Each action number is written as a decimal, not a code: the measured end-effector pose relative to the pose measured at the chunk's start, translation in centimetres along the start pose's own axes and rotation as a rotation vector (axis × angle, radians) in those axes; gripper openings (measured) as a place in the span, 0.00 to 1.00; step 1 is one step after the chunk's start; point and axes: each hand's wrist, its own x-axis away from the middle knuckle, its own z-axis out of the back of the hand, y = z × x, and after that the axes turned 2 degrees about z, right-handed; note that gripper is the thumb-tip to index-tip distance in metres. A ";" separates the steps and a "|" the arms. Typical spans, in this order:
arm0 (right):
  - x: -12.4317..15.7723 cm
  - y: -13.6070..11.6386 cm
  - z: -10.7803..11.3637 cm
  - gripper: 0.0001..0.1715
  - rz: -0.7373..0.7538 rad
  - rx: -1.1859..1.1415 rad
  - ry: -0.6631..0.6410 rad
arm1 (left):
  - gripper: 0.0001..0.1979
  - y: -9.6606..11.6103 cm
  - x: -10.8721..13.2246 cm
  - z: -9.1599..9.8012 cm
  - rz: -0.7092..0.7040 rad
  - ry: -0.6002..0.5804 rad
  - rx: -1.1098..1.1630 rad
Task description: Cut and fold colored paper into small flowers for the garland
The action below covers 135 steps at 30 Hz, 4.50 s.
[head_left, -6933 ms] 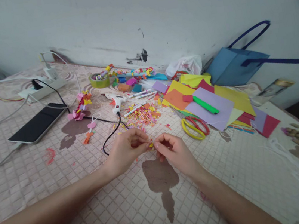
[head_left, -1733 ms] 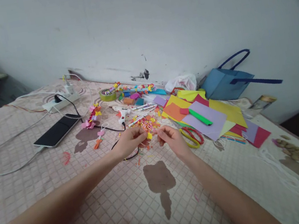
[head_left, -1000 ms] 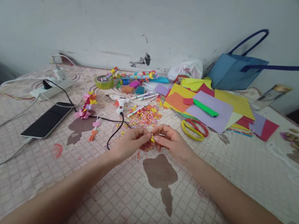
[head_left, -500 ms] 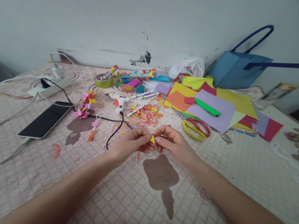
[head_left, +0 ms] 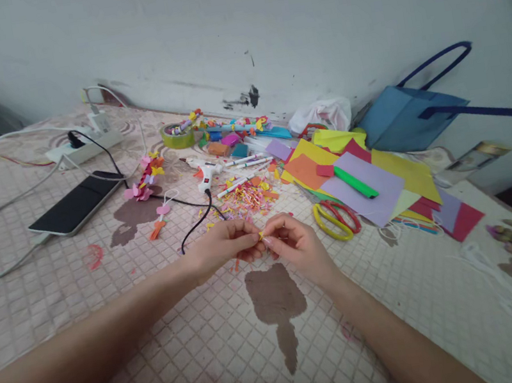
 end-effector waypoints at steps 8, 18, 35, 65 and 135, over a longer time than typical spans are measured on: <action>0.1 0.2 -0.2 0.04 -0.082 -0.028 0.036 | 0.06 -0.2 -0.2 0.3 -0.067 -0.055 -0.097; 0.2 0.0 -0.2 0.05 -0.127 -0.087 -0.008 | 0.05 -0.3 -0.3 0.2 -0.126 0.007 -0.211; 0.3 0.0 -0.4 0.05 -0.121 -0.066 0.052 | 0.06 -0.4 -0.3 0.2 -0.074 0.033 -0.166; 0.8 -0.2 -0.3 0.12 0.400 0.552 0.120 | 0.09 -0.3 -0.2 0.3 0.079 0.009 0.181; 0.5 -0.1 -0.4 0.06 -0.137 -0.048 0.021 | 0.05 -0.5 -0.2 0.2 -0.138 0.062 -0.262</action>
